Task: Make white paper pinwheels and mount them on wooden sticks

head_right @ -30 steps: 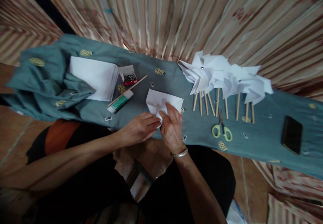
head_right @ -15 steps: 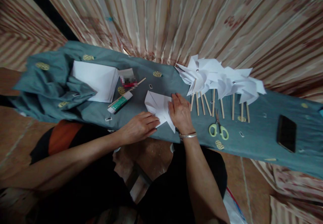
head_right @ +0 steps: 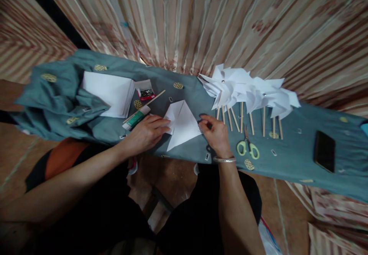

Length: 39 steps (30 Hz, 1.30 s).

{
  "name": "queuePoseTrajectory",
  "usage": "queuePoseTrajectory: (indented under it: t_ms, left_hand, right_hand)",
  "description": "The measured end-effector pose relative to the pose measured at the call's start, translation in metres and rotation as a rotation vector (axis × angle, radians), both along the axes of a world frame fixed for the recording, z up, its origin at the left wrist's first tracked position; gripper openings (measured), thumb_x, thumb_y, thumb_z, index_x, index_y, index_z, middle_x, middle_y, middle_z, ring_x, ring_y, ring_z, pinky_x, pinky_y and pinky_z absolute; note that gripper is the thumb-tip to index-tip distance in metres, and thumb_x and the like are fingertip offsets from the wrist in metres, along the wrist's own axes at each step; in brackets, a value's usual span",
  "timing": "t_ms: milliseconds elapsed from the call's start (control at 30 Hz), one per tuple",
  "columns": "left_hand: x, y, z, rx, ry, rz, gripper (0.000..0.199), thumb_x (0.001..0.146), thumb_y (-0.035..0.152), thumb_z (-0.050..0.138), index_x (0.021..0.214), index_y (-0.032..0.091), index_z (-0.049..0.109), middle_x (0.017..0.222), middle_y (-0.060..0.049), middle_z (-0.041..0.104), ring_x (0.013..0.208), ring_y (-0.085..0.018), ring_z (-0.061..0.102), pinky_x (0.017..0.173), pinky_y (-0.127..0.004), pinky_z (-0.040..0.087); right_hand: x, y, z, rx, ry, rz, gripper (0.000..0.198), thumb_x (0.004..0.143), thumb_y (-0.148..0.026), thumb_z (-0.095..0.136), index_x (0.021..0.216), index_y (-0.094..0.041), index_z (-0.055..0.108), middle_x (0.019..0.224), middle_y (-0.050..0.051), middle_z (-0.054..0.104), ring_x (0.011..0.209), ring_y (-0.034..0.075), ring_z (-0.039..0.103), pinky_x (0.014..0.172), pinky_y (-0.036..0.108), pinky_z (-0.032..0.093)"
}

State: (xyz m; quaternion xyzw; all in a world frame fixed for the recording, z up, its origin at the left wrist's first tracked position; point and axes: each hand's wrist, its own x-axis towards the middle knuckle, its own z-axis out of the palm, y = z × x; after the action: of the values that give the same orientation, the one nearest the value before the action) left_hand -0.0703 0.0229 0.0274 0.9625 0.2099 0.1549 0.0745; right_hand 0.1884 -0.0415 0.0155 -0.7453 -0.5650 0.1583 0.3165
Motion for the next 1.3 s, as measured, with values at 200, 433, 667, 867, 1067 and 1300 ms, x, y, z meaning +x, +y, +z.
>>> queuePoseTrajectory:
  t_ms: [200,433,667,867,1067,1300]
  left_hand:
    - [0.003,0.002,0.002,0.024,-0.042,0.026,0.024,0.089,0.01,0.048,0.104,0.013,0.066,0.115,-0.012,0.066,0.102,-0.024,0.057,0.086,-0.04,0.047]
    - [0.01,-0.013,-0.001,-0.022,-0.056,-0.026,0.021,0.092,0.014,0.047,0.103,0.014,0.065,0.111,-0.011,0.067,0.103,-0.023,0.056,0.086,-0.038,0.045]
    - [0.018,-0.03,-0.008,-0.018,0.004,-0.089,0.019,0.093,0.027,0.052,0.102,0.014,0.063,0.1,-0.01,0.066,0.095,-0.022,0.056,0.083,-0.036,0.043]
    - [0.018,-0.028,-0.004,0.042,0.043,-0.065,0.017,0.095,0.02,0.048,0.097,0.013,0.063,0.092,-0.009,0.066,0.087,-0.021,0.056,0.077,-0.035,0.043]
    - [0.019,-0.028,-0.004,0.046,0.07,-0.076,0.017,0.094,0.016,0.048,0.091,0.012,0.064,0.089,-0.01,0.066,0.084,-0.021,0.057,0.075,-0.034,0.045]
    - [0.018,-0.027,-0.004,0.038,0.076,-0.071,0.015,0.092,0.015,0.05,0.087,0.012,0.064,0.087,-0.01,0.067,0.082,-0.02,0.06,0.075,-0.033,0.048]
  right_hand:
    - [-0.009,-0.007,-0.002,0.069,-0.152,0.008,0.04,0.085,-0.038,0.056,0.117,-0.016,0.066,0.107,0.013,0.073,0.095,0.027,0.069,0.087,0.044,0.053]
    - [-0.026,-0.001,-0.005,0.076,-0.246,0.068,0.041,0.085,-0.038,0.058,0.118,-0.015,0.065,0.105,0.013,0.071,0.09,0.027,0.067,0.085,0.041,0.052]
    - [-0.031,-0.004,-0.004,0.061,-0.201,0.067,0.038,0.083,-0.033,0.056,0.115,-0.015,0.065,0.096,0.011,0.07,0.079,0.024,0.065,0.081,0.04,0.052]
    - [-0.032,-0.011,-0.001,0.046,-0.058,0.038,0.035,0.076,-0.031,0.06,0.108,-0.016,0.068,0.096,0.009,0.071,0.064,0.018,0.063,0.074,0.035,0.054]
    - [-0.032,-0.019,-0.004,0.012,0.076,0.026,0.035,0.077,-0.034,0.062,0.108,-0.018,0.068,0.081,0.004,0.071,0.058,0.017,0.062,0.063,0.031,0.053]
    - [-0.022,-0.024,-0.005,0.148,0.033,0.122,0.036,0.09,-0.025,0.045,0.12,-0.02,0.063,0.121,0.011,0.068,0.108,0.023,0.065,0.098,0.042,0.049]
